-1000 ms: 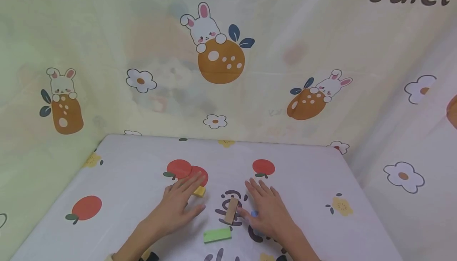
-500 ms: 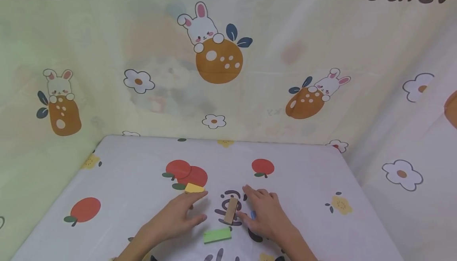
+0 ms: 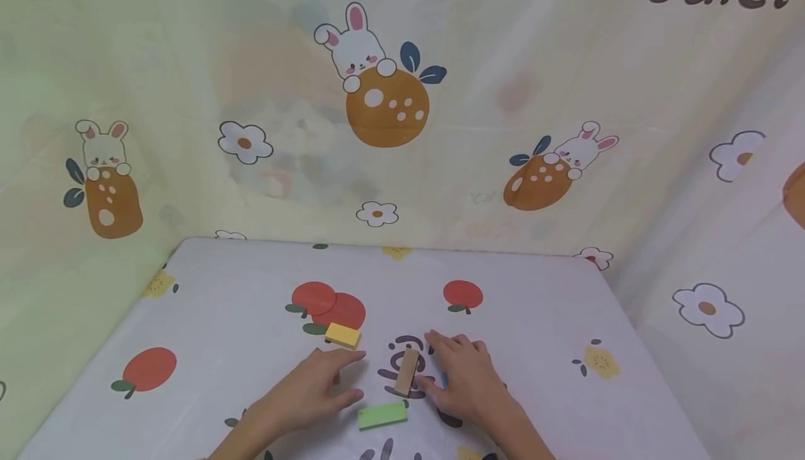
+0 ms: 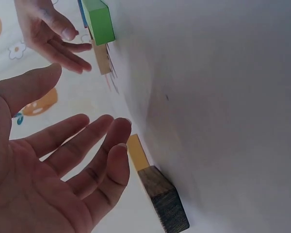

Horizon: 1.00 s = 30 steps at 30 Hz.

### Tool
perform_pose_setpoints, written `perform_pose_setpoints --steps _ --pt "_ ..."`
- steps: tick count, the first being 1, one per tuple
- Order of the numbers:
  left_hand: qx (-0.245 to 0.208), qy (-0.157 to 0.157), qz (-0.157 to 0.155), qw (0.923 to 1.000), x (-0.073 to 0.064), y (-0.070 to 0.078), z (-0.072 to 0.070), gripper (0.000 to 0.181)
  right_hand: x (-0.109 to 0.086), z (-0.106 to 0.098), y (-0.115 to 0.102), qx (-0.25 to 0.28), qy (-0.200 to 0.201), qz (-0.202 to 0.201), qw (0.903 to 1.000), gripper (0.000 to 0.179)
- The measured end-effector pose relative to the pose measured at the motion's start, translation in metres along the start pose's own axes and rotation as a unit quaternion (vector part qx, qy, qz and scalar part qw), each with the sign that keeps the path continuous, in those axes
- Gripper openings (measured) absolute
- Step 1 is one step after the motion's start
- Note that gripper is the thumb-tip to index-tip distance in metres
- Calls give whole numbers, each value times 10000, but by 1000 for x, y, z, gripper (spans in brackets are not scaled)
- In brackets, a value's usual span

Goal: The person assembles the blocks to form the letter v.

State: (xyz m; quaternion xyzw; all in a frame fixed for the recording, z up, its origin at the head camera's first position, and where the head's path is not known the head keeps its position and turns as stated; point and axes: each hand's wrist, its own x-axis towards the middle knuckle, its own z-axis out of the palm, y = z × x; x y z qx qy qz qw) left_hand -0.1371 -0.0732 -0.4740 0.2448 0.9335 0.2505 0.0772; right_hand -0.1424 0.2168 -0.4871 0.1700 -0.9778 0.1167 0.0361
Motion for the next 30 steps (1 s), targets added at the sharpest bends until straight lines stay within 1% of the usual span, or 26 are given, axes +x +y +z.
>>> perform_pose_setpoints --steps 7,9,12,15,18,21,23,26,30 --pt "428 293 388 9979 -1 0 4 52 -1 -1 -3 49 55 -49 10000 66" --pt "475 321 451 9973 -2 0 5 51 -1 0 -3 62 101 -77 9999 65" --pt "318 186 398 9985 -2 2 5 51 -2 1 -3 155 145 -146 9997 64" --pt "-33 -34 290 9996 -3 3 7 51 -3 2 -4 297 147 -201 9992 62" --pt "-373 -256 195 9988 -3 4 8 53 -2 2 -5 385 111 -243 9989 60" --pt "-539 -379 148 9977 -3 5 8 54 -2 2 -5 389 70 -314 9987 61" --pt "-570 -423 117 9974 -3 5 9 54 -1 3 -6 376 54 -394 9985 61" --pt "-468 -463 95 9978 -3 4 10 51 -2 5 -5 323 85 -532 9980 59" --pt "-406 -552 186 9975 -3 2 11 48 -2 6 -5 310 130 -664 9972 56"
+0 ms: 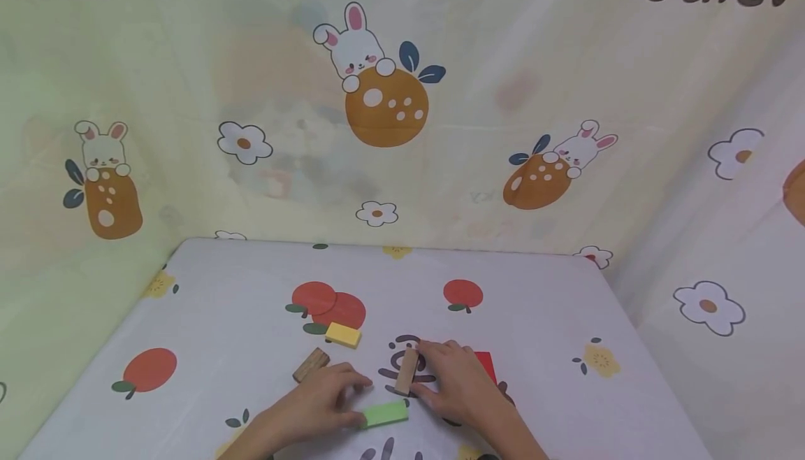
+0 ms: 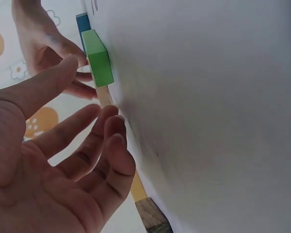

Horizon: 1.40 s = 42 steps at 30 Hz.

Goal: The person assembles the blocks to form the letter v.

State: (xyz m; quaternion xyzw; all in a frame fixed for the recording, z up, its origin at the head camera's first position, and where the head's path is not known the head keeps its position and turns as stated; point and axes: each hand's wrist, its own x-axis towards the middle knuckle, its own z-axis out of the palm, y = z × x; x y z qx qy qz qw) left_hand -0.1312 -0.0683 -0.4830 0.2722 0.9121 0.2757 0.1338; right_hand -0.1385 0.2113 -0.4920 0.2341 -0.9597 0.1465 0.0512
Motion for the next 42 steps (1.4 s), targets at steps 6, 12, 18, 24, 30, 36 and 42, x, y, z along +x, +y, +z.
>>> perform_pose_setpoints --steps 6,12,18,24,30,36,42 --pt "-57 -105 106 9999 0 -3 4 40 3 -1 -2 109 -179 96 9997 52" --pt "-189 -233 126 9995 2 -5 6 35 5 -2 -6 101 -324 190 9992 51" --pt "-221 -239 292 9990 3 -7 8 30 5 -4 -7 101 -438 293 9986 55" --pt "-311 -311 137 9989 4 -7 8 28 6 -3 -7 55 -431 254 9987 57" --pt "-402 -334 166 9985 5 -9 9 27 6 -3 -6 39 -459 263 9986 60" --pt "-423 -304 354 9980 6 -12 9 25 6 -3 -6 -49 -422 199 9989 62" --pt "-560 -477 -13 9973 4 -5 5 23 7 -3 -8 -99 -459 221 9987 62"
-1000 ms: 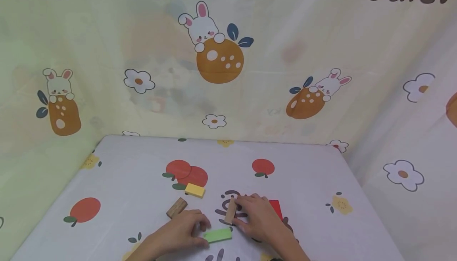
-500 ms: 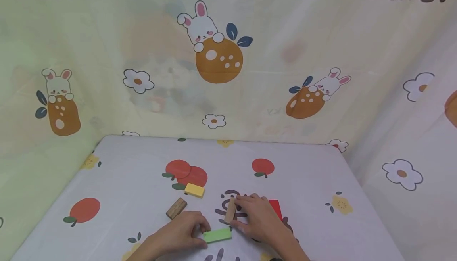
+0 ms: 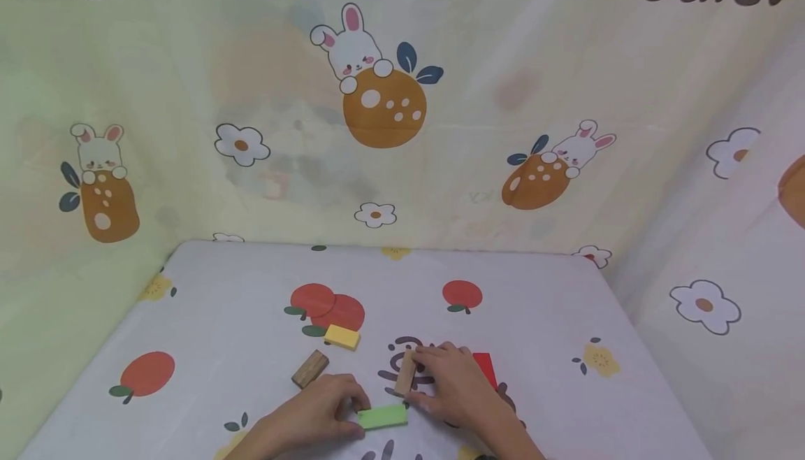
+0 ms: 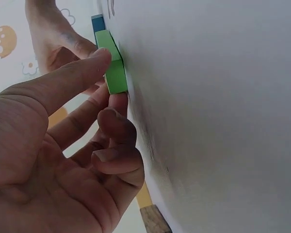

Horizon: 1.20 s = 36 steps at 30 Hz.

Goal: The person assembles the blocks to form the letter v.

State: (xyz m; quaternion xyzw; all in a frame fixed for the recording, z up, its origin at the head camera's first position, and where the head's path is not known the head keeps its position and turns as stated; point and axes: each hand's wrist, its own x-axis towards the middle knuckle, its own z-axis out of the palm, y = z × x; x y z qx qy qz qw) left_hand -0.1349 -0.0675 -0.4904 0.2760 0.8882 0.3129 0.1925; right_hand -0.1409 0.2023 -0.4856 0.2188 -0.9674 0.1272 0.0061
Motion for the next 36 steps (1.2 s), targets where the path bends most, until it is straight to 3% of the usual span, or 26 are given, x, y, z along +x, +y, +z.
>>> perform_pose_setpoints --steps 6,19,26,30,36 --pt "182 -4 -244 9995 -2 -1 -2 24 0 -1 -1 20 -163 121 9998 62" --pt "762 575 -194 9952 -2 -19 -14 23 -1 1 3 -25 28 -27 10000 61" --pt "673 671 -230 9952 -2 -17 -20 23 0 0 3 7 -41 17 10000 62" --pt "770 742 -332 9937 1 -16 -20 22 -1 -1 1 42 -82 51 9999 62" --pt "1077 905 -221 9898 7 -18 -22 22 -1 -2 1 -11 -76 5 10000 62"
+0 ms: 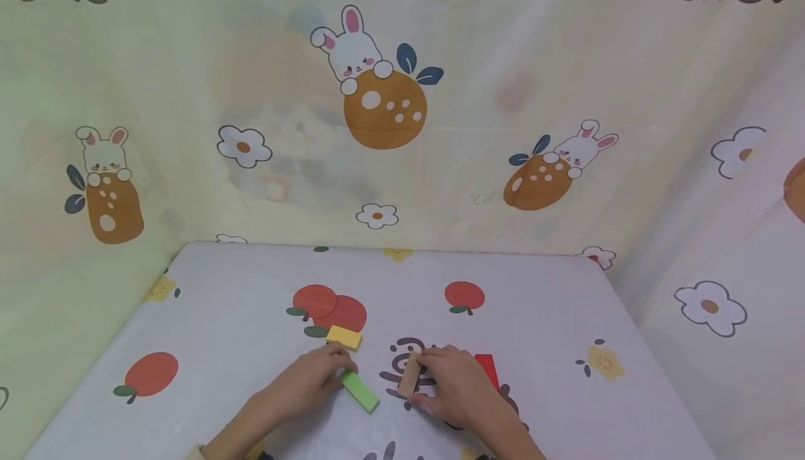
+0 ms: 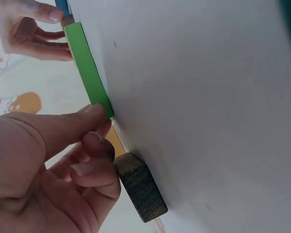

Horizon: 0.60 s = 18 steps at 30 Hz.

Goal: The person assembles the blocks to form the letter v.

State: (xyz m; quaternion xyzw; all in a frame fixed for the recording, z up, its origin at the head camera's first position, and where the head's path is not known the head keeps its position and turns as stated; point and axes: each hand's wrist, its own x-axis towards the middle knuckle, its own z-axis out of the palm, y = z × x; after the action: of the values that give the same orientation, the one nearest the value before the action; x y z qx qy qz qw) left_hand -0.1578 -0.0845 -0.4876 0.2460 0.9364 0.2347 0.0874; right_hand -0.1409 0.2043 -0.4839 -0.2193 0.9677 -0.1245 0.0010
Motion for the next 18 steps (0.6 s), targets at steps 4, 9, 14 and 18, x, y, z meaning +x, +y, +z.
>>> perform_pose_setpoints --steps 4,9,14,18 --pt "293 174 116 9994 3 0 -1 23 -2 1 0 -35 70 -24 10000 61" --pt "561 434 254 9972 4 2 -1 26 -3 0 -1 4 44 80 10000 62" --pt "430 542 64 9976 2 4 0 32 -3 -1 -4 124 -221 345 9991 65" --pt "298 410 -236 9984 0 9 1 40 -2 -2 -5 186 -342 484 9981 66"
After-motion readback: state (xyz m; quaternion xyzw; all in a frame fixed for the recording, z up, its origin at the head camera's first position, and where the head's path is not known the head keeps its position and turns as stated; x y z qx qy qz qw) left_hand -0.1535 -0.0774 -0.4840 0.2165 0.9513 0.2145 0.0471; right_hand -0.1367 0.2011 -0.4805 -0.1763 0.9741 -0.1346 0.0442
